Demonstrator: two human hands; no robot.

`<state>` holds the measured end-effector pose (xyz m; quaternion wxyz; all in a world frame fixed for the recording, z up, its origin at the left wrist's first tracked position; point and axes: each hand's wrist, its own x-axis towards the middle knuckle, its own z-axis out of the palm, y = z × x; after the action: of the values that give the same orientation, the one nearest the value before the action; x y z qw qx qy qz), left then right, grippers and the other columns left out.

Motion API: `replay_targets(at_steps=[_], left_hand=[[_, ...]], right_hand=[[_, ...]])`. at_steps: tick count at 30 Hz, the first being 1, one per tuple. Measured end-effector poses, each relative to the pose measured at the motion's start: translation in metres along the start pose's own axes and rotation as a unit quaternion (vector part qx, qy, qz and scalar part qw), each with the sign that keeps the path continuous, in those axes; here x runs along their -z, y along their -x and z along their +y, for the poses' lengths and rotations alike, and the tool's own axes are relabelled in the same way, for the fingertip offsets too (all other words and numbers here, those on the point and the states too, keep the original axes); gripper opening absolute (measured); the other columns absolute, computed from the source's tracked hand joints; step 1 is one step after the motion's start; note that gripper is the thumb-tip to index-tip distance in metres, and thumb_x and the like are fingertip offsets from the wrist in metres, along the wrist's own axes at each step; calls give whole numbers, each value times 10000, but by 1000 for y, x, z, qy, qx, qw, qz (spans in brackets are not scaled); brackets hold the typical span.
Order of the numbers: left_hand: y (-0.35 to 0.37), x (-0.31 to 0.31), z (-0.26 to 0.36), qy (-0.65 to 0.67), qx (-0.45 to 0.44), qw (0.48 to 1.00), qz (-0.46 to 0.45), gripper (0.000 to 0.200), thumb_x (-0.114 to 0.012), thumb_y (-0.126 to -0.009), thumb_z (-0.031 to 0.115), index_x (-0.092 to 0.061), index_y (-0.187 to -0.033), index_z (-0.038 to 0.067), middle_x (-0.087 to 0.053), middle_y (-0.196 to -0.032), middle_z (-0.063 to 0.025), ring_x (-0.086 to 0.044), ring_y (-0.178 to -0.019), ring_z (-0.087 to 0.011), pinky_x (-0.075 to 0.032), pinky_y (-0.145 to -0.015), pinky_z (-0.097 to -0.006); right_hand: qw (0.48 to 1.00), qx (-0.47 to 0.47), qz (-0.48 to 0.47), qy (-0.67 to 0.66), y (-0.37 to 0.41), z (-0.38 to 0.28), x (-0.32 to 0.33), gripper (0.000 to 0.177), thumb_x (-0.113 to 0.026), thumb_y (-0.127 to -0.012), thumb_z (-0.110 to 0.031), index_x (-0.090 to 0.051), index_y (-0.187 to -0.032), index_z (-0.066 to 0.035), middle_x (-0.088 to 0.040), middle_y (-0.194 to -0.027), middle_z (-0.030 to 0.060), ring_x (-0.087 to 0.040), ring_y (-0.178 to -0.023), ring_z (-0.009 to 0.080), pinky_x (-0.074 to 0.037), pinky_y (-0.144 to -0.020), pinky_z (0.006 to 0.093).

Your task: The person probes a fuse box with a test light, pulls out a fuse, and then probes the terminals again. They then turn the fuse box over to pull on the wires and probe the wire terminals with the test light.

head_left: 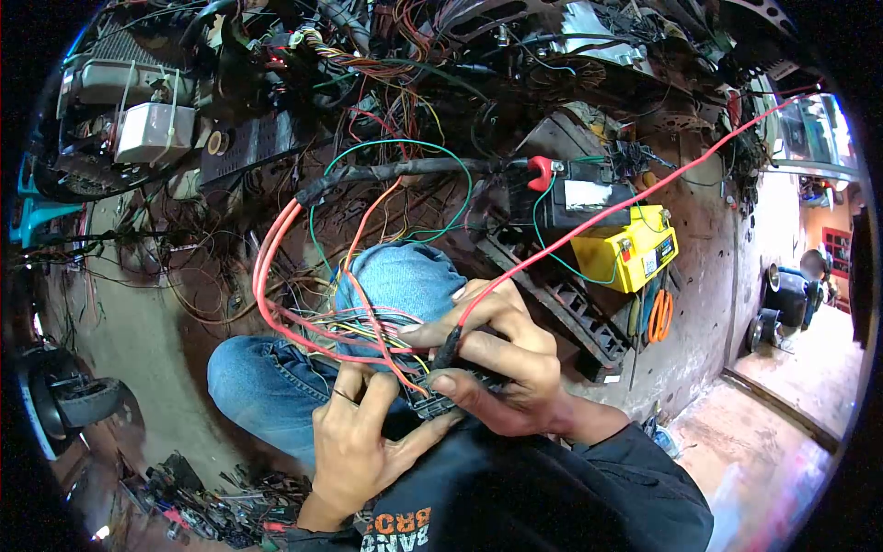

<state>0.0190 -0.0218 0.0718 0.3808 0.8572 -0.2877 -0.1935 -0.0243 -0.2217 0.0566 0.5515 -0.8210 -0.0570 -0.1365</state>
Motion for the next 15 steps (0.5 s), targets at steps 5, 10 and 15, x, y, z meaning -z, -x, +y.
replay_targets(at_steps=[5,10,15], left_hand=[[3,1,1,-7,12,1000,-11,577,-918,-711,322,-651,-1126,23,-638,-1090,-209,-686,-833,-381,-573,-645,-439],[1,0,2,-3,1,1000,3,571,-915,-718,323,-649,-1123,22,-641,-1079,-209,-691,-842,-387,-575,-648,-442],[2,0,0,-7,2,1000,-7,585,-914,-716,323,-648,-1143,24,-641,-1102,-218,-693,-853,-394,-579,-660,-444]], right_hand=[[1000,15,-9,17,0,-1,1,264,-814,-757,-35,-693,-986,15,-670,-1037,130,-603,-938,313,-466,-848,447],[999,19,-7,28,-2,-2,2,244,-811,-750,-26,-702,-966,0,-675,-1026,116,-605,-936,301,-464,-839,431],[999,16,-6,29,-2,-3,1,228,-810,-748,-22,-702,-949,-7,-679,-1029,111,-608,-932,297,-464,-834,422]])
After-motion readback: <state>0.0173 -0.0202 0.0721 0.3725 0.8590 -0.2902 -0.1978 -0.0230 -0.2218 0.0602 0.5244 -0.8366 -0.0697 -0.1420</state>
